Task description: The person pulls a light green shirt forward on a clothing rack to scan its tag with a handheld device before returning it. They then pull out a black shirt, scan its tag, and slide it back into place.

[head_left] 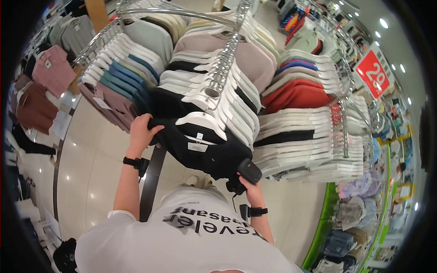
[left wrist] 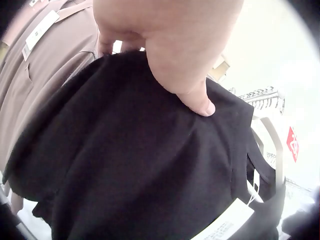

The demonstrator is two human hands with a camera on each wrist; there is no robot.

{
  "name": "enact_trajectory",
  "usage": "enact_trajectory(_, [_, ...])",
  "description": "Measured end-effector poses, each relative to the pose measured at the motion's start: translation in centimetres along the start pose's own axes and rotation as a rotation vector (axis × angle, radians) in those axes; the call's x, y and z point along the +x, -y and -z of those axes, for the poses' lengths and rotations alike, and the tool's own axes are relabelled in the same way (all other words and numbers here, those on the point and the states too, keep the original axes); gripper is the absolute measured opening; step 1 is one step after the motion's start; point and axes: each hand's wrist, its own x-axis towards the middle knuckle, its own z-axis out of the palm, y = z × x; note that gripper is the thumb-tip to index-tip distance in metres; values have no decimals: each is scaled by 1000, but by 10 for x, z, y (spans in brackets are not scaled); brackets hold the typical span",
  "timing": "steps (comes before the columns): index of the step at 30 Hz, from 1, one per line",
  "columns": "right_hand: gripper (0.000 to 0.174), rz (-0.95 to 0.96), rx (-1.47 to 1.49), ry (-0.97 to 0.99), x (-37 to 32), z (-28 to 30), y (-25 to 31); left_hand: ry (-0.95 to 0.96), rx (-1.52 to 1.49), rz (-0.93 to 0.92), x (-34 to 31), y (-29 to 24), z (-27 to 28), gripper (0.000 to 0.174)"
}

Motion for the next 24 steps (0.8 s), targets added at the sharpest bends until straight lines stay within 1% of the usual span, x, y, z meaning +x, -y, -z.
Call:
enact_trajectory(1, [37,7,2,-26,-4,1,-5,14,14,14,-1,1,-1,46])
enact_trajectory(3, [38,-31,27,-3,-11,1,-12,57,-29,81,-4,4,-1,49])
enact_trajectory(5, [37,-22,41,-39,-20,-3,-12,47,-103,95,-8,15,-7,50])
enact_trajectory(7, [39,-28,-27,-25,-28,0,-17,80,-111,158,-8,10,-3,47])
enact_trajectory(9, [39,-24,-51,-83,-35,7,-22,44,-82,125,-11,17,-10,46])
enact_trajectory(11, [44,-71,-7,-129,-43,11,-17,49,-80,114,-13,21,-15,47])
enact_trajectory(13, [43,-67,-4,-163,-50,20,-15,45,-74,108,-13,19,-19,47])
enact_trajectory(16, [45,-34,-4,-166,-60,33,-13,0,13,84,-15,11,-22,48])
enact_trajectory(17, [39,-7,-9,-186,-63,36,-11,-2,11,80,-15,6,-23,48])
enact_trajectory(18, [34,20,-13,-204,-65,38,-10,-44,48,75,-16,1,-22,46])
enact_trajectory(19, [34,25,-11,-201,-67,44,-10,-88,85,72,-17,-6,-22,44])
enact_trajectory(20, [34,36,4,-204,-69,49,-11,-93,88,70,-17,-11,-22,44])
enact_trajectory(22, [33,48,22,-203,-73,60,-10,-173,73,93,-19,-25,-22,40])
enact_trajectory(23, [33,51,18,-208,-77,66,-9,-175,78,93,-21,-35,-23,40])
enact_trajectory(24, [32,54,13,-213,-82,74,-7,-232,14,103,-22,-48,-24,38])
